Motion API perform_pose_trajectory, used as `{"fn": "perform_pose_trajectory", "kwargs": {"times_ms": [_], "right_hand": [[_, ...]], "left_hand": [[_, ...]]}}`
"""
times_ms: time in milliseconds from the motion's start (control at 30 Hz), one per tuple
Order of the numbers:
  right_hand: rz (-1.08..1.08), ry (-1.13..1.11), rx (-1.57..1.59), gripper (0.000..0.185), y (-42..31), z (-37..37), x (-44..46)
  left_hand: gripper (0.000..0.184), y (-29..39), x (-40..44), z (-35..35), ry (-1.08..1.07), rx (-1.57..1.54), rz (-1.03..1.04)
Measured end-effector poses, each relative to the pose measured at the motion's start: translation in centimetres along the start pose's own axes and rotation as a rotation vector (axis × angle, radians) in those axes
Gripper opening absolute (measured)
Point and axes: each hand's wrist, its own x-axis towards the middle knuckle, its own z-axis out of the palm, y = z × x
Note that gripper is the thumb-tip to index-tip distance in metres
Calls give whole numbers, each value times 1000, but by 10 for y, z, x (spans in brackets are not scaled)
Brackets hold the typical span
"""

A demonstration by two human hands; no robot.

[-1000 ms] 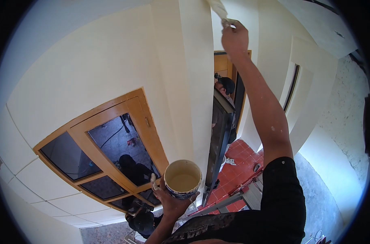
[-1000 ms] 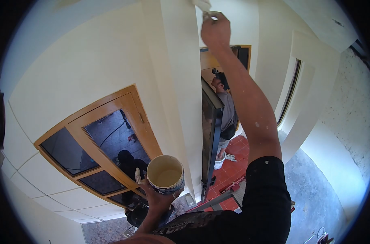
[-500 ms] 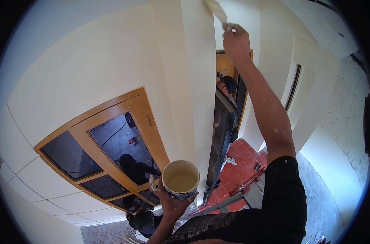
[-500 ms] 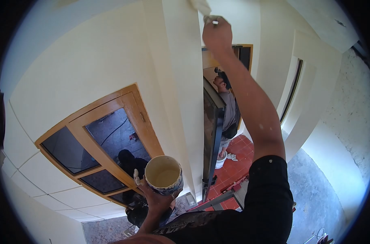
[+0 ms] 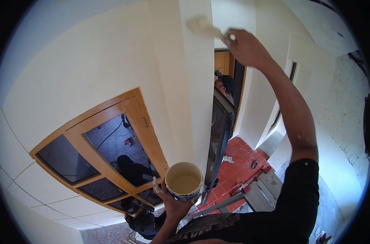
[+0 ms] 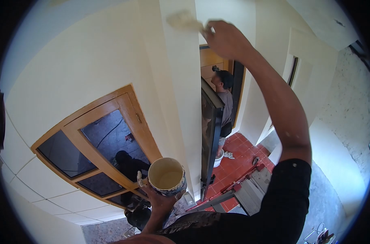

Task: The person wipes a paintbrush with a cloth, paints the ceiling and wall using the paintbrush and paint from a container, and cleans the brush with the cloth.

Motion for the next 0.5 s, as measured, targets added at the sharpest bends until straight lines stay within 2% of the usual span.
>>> {"fn": "perform_pose_trajectory", "kwargs": {"times_ms": [67, 133, 233, 300, 367, 400, 433, 467, 500], "right_hand": [[-18, -76, 15, 36, 1, -14, -17], [192, -598, 106, 34, -5, -47, -16], [217, -615, 214, 31, 12, -42, 12], [161, -617, 119, 29, 10, -50, 43], [340, -552, 325, 29, 26, -49, 72], [284, -456, 215, 37, 25, -51, 77], [379, -584, 376, 28, -32, -111, 69], [380, -588, 374, 28, -20, -102, 76], [400, -383, 477, 26, 3, -87, 87]], "left_hand": [[129, -4, 0, 0, -11, 6, -28], [130, -1, 4, 2, -27, 36, 23], [139, 6, 10, 6, -65, 15, 14], [137, 6, 13, 11, -92, -4, 24], [135, 5, 13, 14, -116, -22, 34], [135, 5, 13, 15, -131, -9, 23], [134, 4, 14, 16, -142, 2, 15], [134, 3, 14, 17, -143, 0, 11], [135, 0, 14, 19, -138, -1, 40]]}}
